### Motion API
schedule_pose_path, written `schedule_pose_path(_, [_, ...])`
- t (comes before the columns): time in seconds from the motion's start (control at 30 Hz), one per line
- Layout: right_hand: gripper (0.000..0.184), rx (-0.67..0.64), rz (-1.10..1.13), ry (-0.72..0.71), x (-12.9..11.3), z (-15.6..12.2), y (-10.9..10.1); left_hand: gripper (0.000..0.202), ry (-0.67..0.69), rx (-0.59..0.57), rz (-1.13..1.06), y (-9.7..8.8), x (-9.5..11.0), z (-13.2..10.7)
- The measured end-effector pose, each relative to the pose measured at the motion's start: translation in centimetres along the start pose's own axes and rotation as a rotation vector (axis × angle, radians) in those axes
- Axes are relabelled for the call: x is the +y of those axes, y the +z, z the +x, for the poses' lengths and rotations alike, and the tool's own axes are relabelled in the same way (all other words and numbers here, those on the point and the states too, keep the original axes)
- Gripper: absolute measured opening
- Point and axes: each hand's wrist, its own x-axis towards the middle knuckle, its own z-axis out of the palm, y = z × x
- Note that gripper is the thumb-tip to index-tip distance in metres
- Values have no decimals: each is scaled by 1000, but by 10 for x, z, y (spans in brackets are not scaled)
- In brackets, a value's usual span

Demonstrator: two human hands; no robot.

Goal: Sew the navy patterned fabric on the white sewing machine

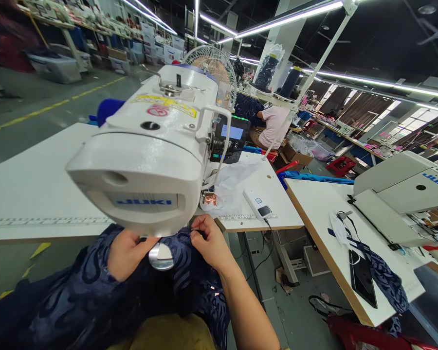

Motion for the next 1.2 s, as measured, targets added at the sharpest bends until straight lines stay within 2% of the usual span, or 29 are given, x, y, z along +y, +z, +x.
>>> schedule_pose_path(0.13, [16, -3, 3, 16, 1, 0, 0, 23, -16, 38, -54, 2, 4, 1])
schedule_pose_path(0.27, [15, -13, 23, 22, 2, -1, -1, 21, -12, 1, -86, 2, -4, 1])
schedule_pose_path(0.4, [13, -12, 25, 33, 4, -3, -2, 17, -35, 42, -178, 3, -8, -1])
schedule_pose_path(0.67, [20, -69, 94, 22, 7, -6, -1, 22, -71, 49, -279, 5, 3, -5])
schedule_pose_path(0.9, [26, -74, 140, 39, 6, -8, 6, 27, -118, 9, -327, -3, 6, -8])
schedule_pose_path(1.03, [29, -84, 175, 59, 4, -7, 12, 25, -145, 16, -307, -11, 3, -9])
schedule_pose_path(1.2, [35, -67, 204, 64, 4, -6, 15, 25, -179, -37, -293, -20, -3, -13])
